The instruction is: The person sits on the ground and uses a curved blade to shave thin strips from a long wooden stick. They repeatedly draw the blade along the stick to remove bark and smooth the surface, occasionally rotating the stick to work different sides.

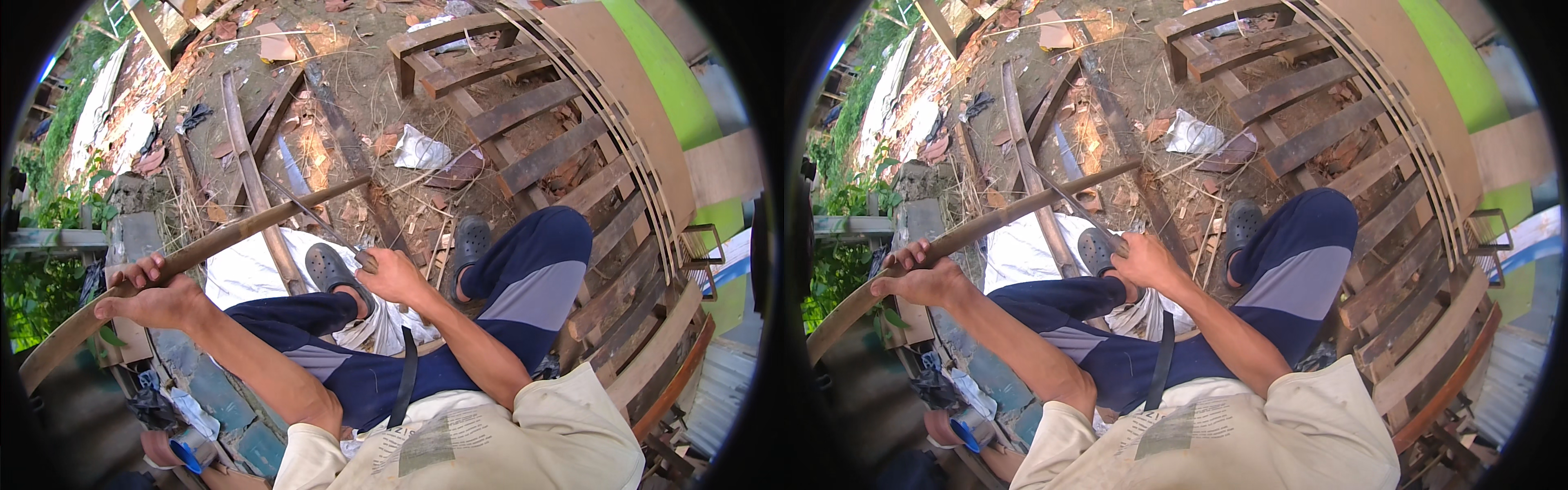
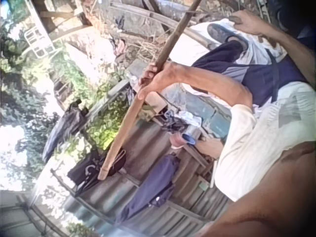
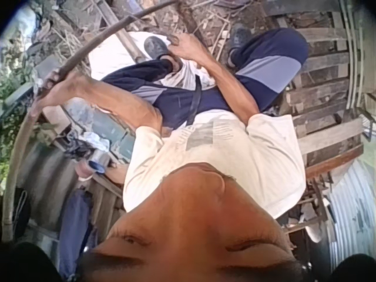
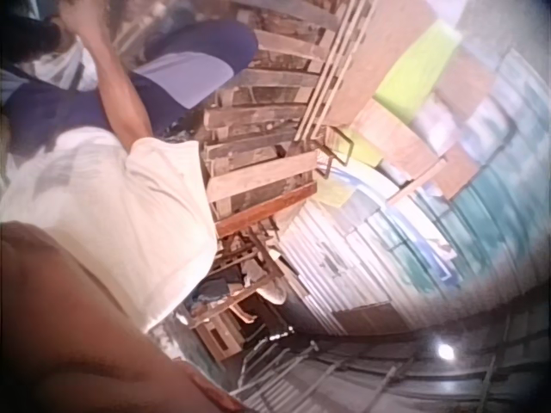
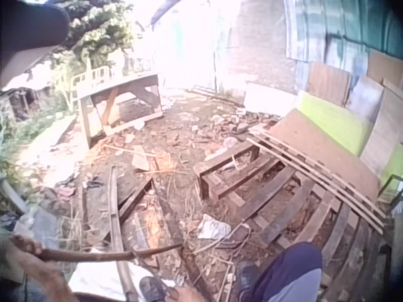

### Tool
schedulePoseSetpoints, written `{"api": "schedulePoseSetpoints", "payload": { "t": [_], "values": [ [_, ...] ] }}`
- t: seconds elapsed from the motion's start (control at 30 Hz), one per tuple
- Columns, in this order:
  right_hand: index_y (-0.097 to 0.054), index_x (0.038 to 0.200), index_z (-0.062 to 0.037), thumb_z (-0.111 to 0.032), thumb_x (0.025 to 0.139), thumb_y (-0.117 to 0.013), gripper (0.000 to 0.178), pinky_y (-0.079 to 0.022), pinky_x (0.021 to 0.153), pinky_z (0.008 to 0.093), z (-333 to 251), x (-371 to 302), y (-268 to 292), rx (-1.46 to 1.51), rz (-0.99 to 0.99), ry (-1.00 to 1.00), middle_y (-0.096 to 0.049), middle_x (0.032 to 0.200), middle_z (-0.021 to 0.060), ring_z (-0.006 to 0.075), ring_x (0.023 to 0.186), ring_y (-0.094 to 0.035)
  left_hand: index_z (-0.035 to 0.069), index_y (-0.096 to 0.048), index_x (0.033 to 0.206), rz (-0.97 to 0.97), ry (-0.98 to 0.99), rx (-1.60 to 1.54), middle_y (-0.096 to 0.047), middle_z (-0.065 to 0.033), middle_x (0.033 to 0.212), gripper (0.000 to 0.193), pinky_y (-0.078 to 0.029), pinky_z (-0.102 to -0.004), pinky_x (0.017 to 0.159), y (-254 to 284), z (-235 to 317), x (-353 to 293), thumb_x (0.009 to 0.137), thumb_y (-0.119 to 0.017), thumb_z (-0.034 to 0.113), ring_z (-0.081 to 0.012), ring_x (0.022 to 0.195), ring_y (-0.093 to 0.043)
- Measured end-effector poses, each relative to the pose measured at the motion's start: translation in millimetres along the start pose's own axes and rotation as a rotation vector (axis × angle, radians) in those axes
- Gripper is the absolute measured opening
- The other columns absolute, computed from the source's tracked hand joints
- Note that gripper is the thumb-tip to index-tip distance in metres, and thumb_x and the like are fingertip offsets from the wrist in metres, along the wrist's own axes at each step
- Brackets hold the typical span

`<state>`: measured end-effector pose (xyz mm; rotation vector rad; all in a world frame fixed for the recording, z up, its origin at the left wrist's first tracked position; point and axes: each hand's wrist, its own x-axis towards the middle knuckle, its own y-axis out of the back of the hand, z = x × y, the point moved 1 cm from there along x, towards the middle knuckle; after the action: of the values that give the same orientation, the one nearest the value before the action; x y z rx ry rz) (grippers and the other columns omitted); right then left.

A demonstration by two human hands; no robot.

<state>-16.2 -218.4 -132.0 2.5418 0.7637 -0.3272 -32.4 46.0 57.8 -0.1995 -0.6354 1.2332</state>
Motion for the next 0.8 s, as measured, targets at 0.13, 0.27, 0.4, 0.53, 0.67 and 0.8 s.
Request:
{"api": "schedulePoseSetpoints", "payload": {
  "t": [0.13, 0.27, 0.4, 0.53, 0.67, 0.8],
  "values": [
    [-0.063, 0.095, 0.0015, -0.029, 0.081, -0.065, 0.033, -0.050, 0.075, 0.0479, -9.0, -1.3, 1.6, 0.030, -0.013, 0.002, -0.065, 0.083, 0.0276, 0.0452, 0.084, -0.064, 0.013, -0.047, 0.086, -0.027, 0.018, -0.002, -0.031, 0.0028, 0.061, 0.069, -0.036, -0.0274, 0.051, -3.8, -7.6, -2.1, 0.081, -0.040, 0.082, -0.0105, 0.050, -0.034],
    [-0.064, 0.094, 0.0009, -0.026, 0.080, -0.063, 0.030, -0.052, 0.075, 0.0495, -41.1, -14.2, -3.3, 0.071, -0.047, 0.092, -0.065, 0.078, 0.0290, 0.0449, 0.081, -0.065, 0.013, -0.047, 0.085, -0.092, 0.033, -0.013, -0.032, 0.0028, 0.059, 0.071, -0.036, -0.0273, 0.050, -2.8, -8.9, -1.9, 0.079, -0.041, 0.084, -0.0106, 0.049, -0.034],
    [-0.064, 0.093, 0.0002, -0.023, 0.081, -0.061, 0.026, -0.053, 0.072, 0.0489, -57.1, -21.5, -3.9, 0.029, -0.064, 0.188, -0.064, 0.070, 0.0262, 0.0435, 0.074, -0.066, 0.013, -0.047, 0.082, -0.115, 0.045, -0.040, -0.031, 0.0029, 0.058, 0.072, -0.035, -0.0275, 0.048, -8.5, -5.7, -9.8, 0.078, -0.040, 0.084, -0.0109, 0.047, -0.033],
    [-0.064, 0.092, 0.0003, -0.021, 0.081, -0.061, 0.024, -0.053, 0.069, 0.0482, -39.9, -13.3, -1.9, 0.187, -0.111, -0.013, -0.063, 0.067, 0.0251, 0.0431, 0.071, -0.065, 0.013, -0.047, 0.079, -0.116, 0.055, -0.061, -0.029, 0.0028, 0.055, 0.071, -0.033, -0.0274, 0.045, -12.1, -4.0, -15.9, 0.079, -0.039, 0.084, -0.0113, 0.045, -0.031],
    [-0.064, 0.092, 0.0014, -0.022, 0.079, -0.062, 0.027, -0.053, 0.069, 0.0470, -45.8, -18.3, -10.8, 0.109, -0.030, 0.126, -0.063, 0.069, 0.0252, 0.0439, 0.072, -0.065, 0.013, -0.047, 0.077, -0.147, 0.036, -0.050, -0.028, 0.0023, 0.054, 0.070, -0.032, -0.0271, 0.043, -13.7, -2.7, -21.5, 0.080, -0.038, 0.083, -0.0113, 0.043, -0.030],
    [-0.066, 0.091, 0.0000, -0.023, 0.079, -0.064, 0.026, -0.053, 0.071, 0.0464, -30.4, -9.3, -20.9, 0.127, 0.044, 0.100, -0.065, 0.071, 0.0261, 0.0432, 0.073, -0.066, 0.013, -0.046, 0.076, -0.194, 0.015, -0.062, -0.028, 0.0025, 0.053, 0.070, -0.032, -0.0268, 0.043, -17.6, -0.8, -28.4, 0.082, -0.036, 0.082, -0.0116, 0.042, -0.029]
  ]
}}
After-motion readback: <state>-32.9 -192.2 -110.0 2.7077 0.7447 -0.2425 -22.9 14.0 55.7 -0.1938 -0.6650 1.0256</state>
